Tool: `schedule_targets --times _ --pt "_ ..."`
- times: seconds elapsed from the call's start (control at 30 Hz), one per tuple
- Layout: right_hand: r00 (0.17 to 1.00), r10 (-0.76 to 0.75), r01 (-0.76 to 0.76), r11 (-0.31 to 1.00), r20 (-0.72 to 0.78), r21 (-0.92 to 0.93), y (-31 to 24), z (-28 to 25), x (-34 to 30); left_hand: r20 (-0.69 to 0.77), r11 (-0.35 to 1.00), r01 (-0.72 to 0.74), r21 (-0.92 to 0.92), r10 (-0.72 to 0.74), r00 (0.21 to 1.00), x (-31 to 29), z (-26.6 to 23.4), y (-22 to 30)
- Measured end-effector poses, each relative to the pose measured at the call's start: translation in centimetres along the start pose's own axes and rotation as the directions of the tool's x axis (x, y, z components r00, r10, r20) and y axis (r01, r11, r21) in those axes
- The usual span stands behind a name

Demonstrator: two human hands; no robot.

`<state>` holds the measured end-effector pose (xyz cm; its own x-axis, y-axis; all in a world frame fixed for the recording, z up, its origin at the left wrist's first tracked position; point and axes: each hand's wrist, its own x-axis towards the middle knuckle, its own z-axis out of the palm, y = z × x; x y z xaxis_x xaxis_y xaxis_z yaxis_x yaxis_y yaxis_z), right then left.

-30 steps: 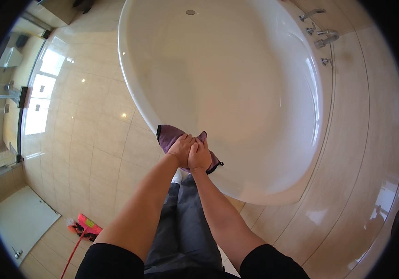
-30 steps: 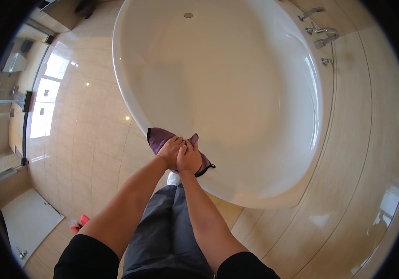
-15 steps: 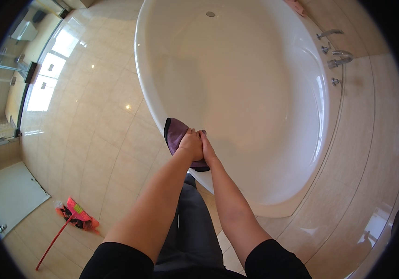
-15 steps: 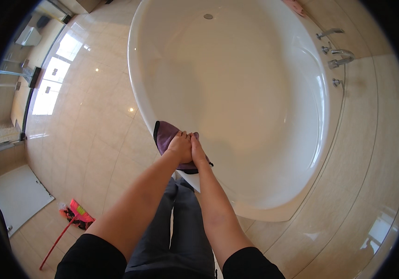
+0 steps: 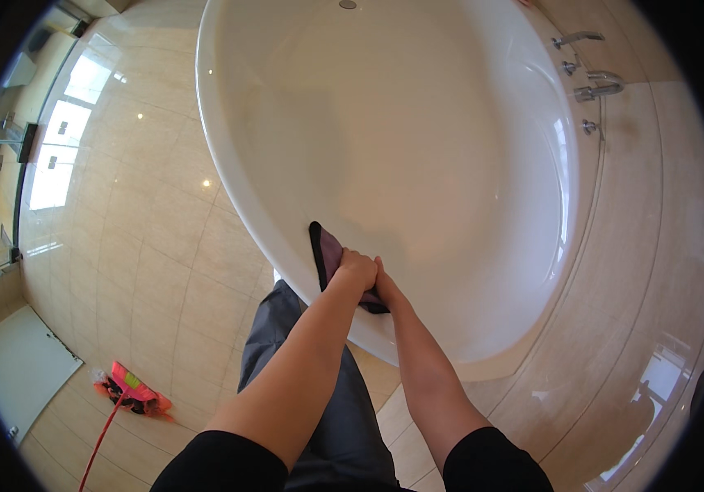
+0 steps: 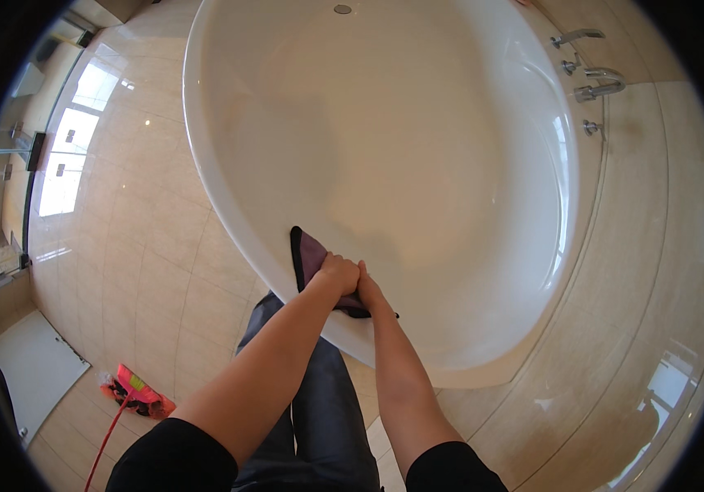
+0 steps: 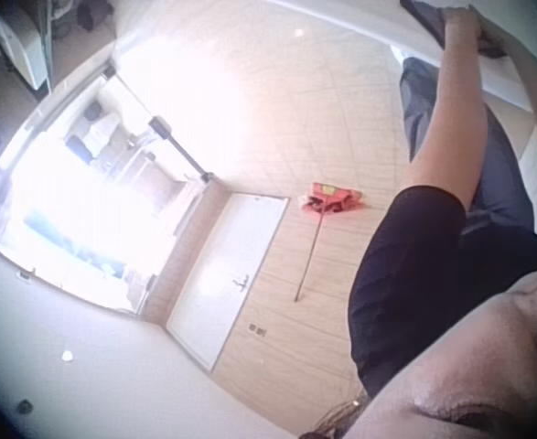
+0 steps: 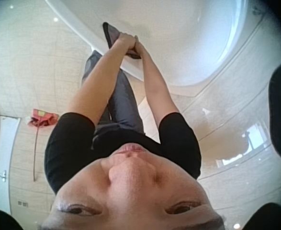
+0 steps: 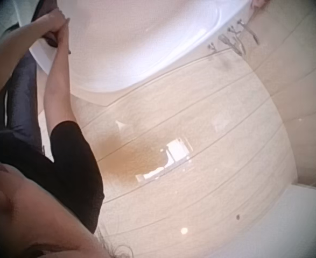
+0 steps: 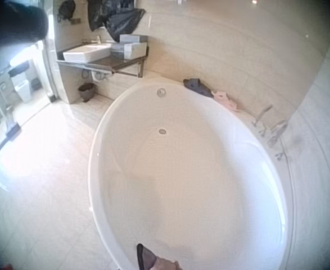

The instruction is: The person wipes the glass shower door and frame with a purple cloth, then moves to the sink and bathtub, wiping their surfaces. The person uses a cloth to clean the fixtures and surfaces in the bathroom.

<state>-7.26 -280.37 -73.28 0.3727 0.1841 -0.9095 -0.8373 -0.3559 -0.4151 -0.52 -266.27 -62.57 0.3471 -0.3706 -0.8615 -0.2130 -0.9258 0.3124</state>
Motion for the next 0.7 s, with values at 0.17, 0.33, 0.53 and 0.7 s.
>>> schedule_targets --times 0.17,0.33,0.53,0.7 --pt "0.969 -0.208 0.203 0.978 0.132 0.048 0.6 1.0 2.2 0.107 0.998 -0.020 0.054 0.014 0.994 -0.4 -3.1 -3.3" --pt "0.925 -0.377 0.373 0.890 0.037 -0.263 -4.7 6.0 -0.6 -0.061 0.968 -0.047 0.248 0.064 0.996 -4.3 -4.3 -8.1" --pt "0.717 -0.687 0.674 0.642 0.119 -0.365 -15.8 14.9 3.9 -0.169 0.913 0.111 0.393 -0.047 0.985 -9.6 -10.4 -18.4" --pt "0.762 -0.645 0.648 0.757 0.054 -0.089 -25.8 21.0 10.0 -0.390 0.852 0.237 0.466 -0.043 0.920 -11.7 -15.1 -26.7"
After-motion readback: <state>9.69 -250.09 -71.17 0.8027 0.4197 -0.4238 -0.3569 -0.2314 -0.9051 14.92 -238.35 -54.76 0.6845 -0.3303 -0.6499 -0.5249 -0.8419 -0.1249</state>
